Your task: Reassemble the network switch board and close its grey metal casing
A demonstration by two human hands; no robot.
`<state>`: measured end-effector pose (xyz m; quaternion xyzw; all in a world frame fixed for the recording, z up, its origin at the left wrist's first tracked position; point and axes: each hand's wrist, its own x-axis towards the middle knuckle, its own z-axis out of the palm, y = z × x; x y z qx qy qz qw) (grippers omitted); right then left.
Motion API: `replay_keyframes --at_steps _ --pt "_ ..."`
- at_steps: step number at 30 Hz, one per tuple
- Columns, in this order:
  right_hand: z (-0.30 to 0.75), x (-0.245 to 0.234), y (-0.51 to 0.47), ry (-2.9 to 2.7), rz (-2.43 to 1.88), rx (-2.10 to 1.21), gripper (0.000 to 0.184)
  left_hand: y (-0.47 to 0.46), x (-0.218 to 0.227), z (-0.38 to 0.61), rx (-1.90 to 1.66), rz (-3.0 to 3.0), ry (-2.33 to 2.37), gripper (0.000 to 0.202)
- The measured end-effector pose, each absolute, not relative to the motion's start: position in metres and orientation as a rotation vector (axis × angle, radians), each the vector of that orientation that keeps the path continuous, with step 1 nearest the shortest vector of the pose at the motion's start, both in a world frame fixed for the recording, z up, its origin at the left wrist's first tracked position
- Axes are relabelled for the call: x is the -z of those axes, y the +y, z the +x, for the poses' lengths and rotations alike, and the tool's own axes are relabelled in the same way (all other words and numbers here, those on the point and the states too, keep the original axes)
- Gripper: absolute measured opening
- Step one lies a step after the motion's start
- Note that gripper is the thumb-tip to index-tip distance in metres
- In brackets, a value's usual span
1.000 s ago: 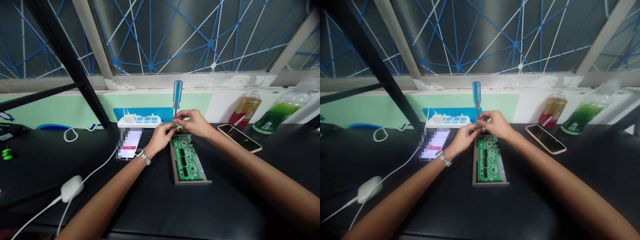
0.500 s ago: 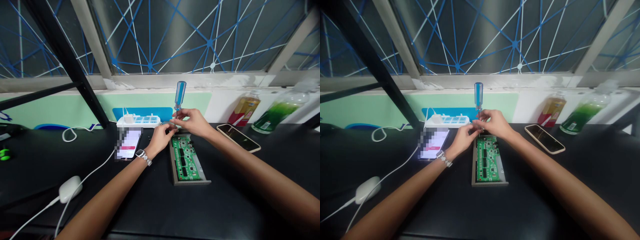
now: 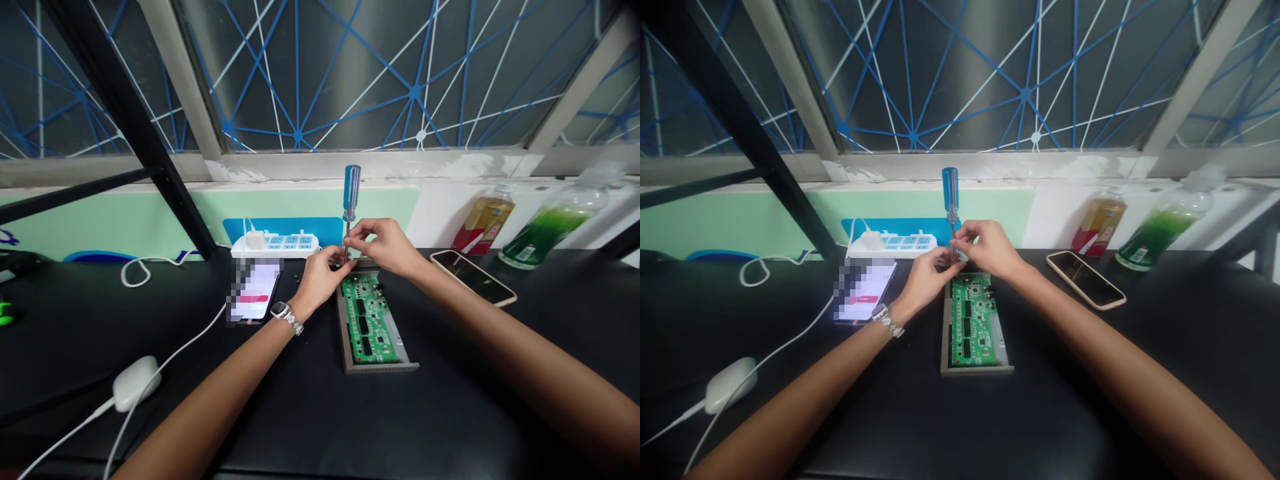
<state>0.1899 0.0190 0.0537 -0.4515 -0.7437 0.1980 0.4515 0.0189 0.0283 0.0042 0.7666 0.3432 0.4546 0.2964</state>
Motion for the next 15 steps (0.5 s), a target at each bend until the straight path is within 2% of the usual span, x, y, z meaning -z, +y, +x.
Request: replay_keyframes --at_steps 4,9,11,15 --pt "0.187 -0.054 0.018 -1.808 -1.097 -0.492 0.018 0.029 -0.006 0.019 -1.206 2.012 0.911 0.009" --pt "0.188 -0.073 0.012 -1.799 -0.945 -0.680 0.041 0.030 -0.011 0.014 -1.097 2.081 0.889 0.013" --pt "0.188 -0.078 0.014 -1.782 -0.938 -0.671 0.038 0.031 -0.011 0.013 -1.061 2.100 0.865 0.015" --pt "0.181 -0.076 0.020 -1.605 -1.000 -0.437 0.031 0.031 -0.007 0.014 -1.058 2.089 0.834 0.019"
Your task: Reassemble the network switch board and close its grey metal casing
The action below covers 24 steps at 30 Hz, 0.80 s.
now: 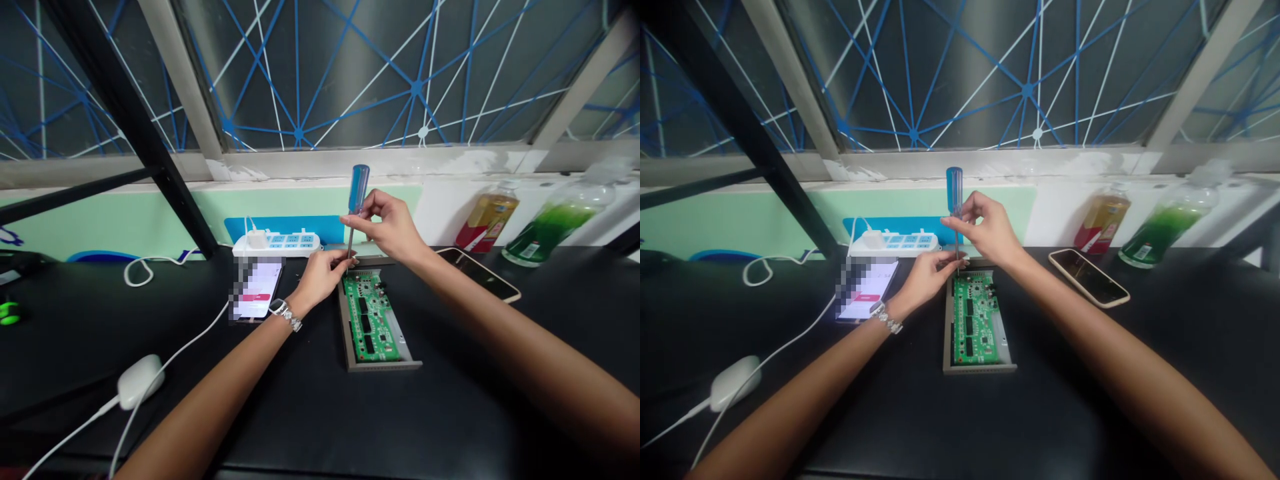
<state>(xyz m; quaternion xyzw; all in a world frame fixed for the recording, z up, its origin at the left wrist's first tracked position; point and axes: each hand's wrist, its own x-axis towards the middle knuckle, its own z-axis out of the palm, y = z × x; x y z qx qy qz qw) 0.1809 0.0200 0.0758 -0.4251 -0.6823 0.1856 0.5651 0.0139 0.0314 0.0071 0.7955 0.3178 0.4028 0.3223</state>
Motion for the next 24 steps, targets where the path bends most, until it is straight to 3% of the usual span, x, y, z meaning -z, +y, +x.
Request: replay_keyframes --at_steps 7,14,19,24 --pt "0.181 -0.091 0.020 -1.789 -0.950 -0.656 0.035 0.031 -0.004 0.013 -1.045 2.072 0.843 0.020" --pt "0.175 -0.100 0.026 -1.700 -1.127 -0.371 0.034 0.031 -0.003 0.013 -1.046 2.028 0.829 0.020" --pt "0.184 -0.112 0.019 -1.884 -1.002 -0.572 0.034 0.030 -0.003 0.014 -1.020 2.021 0.826 0.019" --pt "0.179 -0.108 0.023 -1.733 -1.080 -0.383 0.031 0.030 -0.002 0.015 -1.036 2.002 0.833 0.019"
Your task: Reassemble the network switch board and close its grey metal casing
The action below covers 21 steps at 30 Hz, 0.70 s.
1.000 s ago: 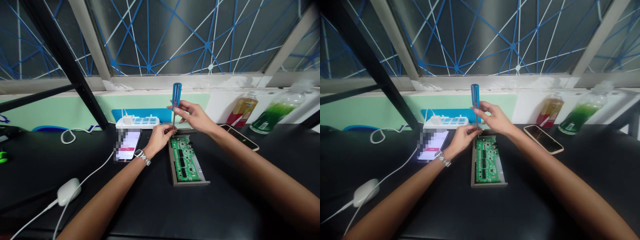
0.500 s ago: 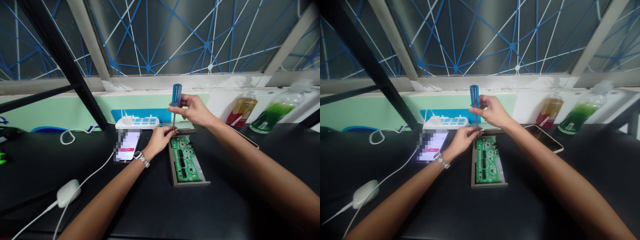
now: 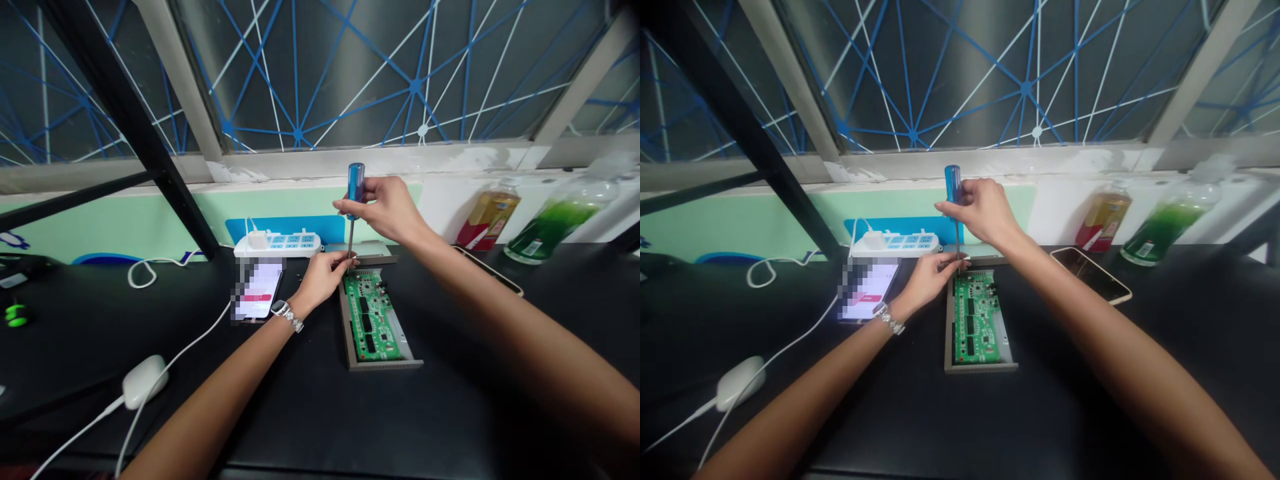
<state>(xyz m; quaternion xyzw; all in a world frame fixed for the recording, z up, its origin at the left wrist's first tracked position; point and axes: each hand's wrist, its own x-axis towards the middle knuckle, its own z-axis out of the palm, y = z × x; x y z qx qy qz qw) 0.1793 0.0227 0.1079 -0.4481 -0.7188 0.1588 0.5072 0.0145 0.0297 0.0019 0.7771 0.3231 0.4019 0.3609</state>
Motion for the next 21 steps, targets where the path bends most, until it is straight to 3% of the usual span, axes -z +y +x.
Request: replay_keyframes --at_steps 13,16,21 --pt "0.175 -0.101 0.012 -1.637 -1.067 -0.358 0.034 0.026 -0.012 0.006 -0.957 2.319 0.860 0.025" --pt "0.189 -0.102 0.005 -1.482 -0.963 -0.406 0.035 0.018 -0.032 -0.009 -0.807 2.583 0.817 0.040" --pt "0.231 -0.105 -0.030 -1.215 -0.927 -0.422 0.028 -0.001 -0.052 -0.026 -0.355 2.734 0.699 0.040"
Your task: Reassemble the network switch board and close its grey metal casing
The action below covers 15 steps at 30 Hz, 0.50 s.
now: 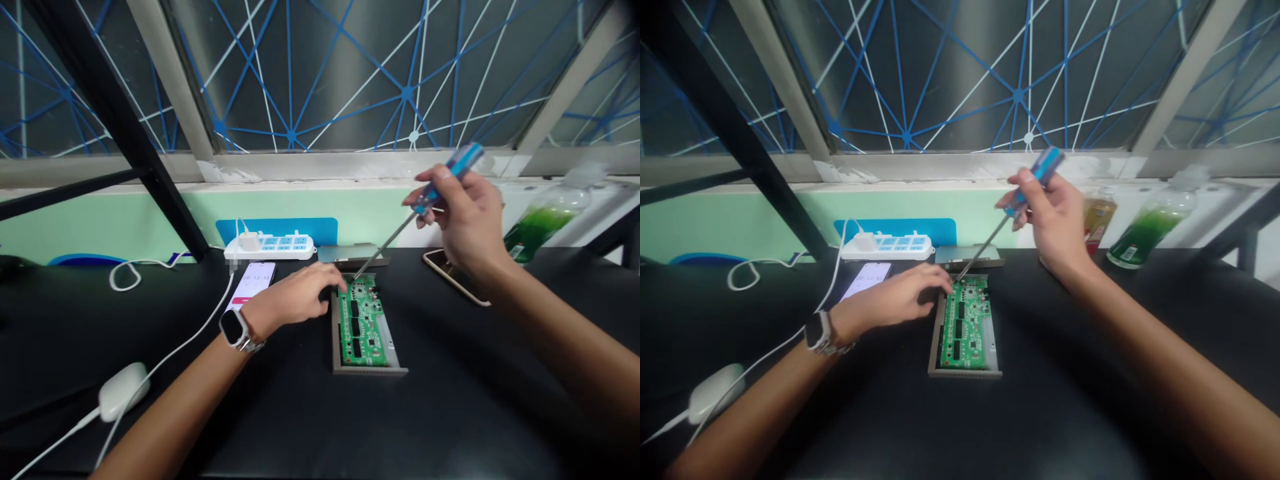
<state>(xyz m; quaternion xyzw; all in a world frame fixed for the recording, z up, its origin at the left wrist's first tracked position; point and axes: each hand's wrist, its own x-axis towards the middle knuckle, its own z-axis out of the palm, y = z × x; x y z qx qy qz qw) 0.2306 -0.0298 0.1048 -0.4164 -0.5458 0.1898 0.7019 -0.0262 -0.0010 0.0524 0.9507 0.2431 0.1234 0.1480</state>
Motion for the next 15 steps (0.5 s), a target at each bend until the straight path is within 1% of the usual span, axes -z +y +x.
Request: replay_keyframes --at_steps 3,7,11,13,15 --pt "0.258 -0.088 -0.052 -1.081 -0.950 -0.574 0.023 -0.008 -0.053 -0.028 -0.168 2.811 0.715 0.035" --pt "0.290 -0.052 -0.065 -0.850 -0.939 -0.714 0.018 -0.017 -0.056 -0.022 -0.074 3.046 0.620 0.027" --pt "0.309 -0.027 -0.063 -0.687 -0.926 -0.839 0.020 -0.041 -0.057 -0.003 -0.009 3.283 0.417 0.035" --pt "0.311 -0.023 -0.062 -0.673 -0.931 -0.875 0.020 -0.054 -0.052 0.011 -0.012 3.321 0.376 0.034" --pt "0.308 -0.023 -0.062 -0.675 -0.938 -0.899 0.020 -0.063 -0.043 0.026 -0.101 3.286 0.425 0.031"
